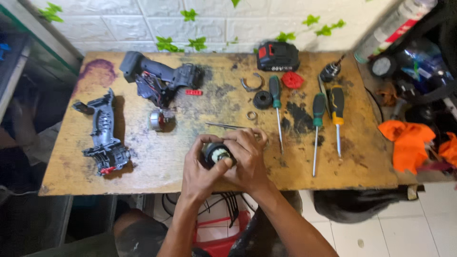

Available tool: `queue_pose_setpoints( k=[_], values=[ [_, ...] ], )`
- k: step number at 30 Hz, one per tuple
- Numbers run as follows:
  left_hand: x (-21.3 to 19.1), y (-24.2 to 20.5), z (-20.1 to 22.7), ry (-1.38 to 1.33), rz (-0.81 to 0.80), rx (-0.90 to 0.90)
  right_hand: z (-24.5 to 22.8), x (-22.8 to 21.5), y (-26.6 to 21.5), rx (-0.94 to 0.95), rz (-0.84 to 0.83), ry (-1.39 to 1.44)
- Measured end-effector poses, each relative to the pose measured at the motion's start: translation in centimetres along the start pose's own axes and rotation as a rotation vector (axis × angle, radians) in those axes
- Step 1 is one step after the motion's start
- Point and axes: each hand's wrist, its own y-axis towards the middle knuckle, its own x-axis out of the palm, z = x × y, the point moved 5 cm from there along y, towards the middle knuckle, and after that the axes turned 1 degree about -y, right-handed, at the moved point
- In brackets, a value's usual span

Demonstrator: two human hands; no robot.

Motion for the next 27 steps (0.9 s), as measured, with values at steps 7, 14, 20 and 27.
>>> queue_pose_setpoints(
  k=[7,14,20,27],
  values=[
    [0.5,0.0,1.4,0.238,0.056,0.088,0.2,-0.2,-0.2,0.027,0.049,0.073],
    [0.3,0.8,-1.2,-0.516,0.113,-0.122,-0.6,-1.0,0.5,0.025,0.118,0.027],
    [0.6,1.5,-4.3,-1.241,0.087,-0.388,0.0,-0.4,0.4,0.017,0.127,0.189],
    [1.2,1.2,-5.8,-1.303,-0.069,-0.493,-0.6,-0.1,1.4,0.092,0.013,0.389]
  ],
)
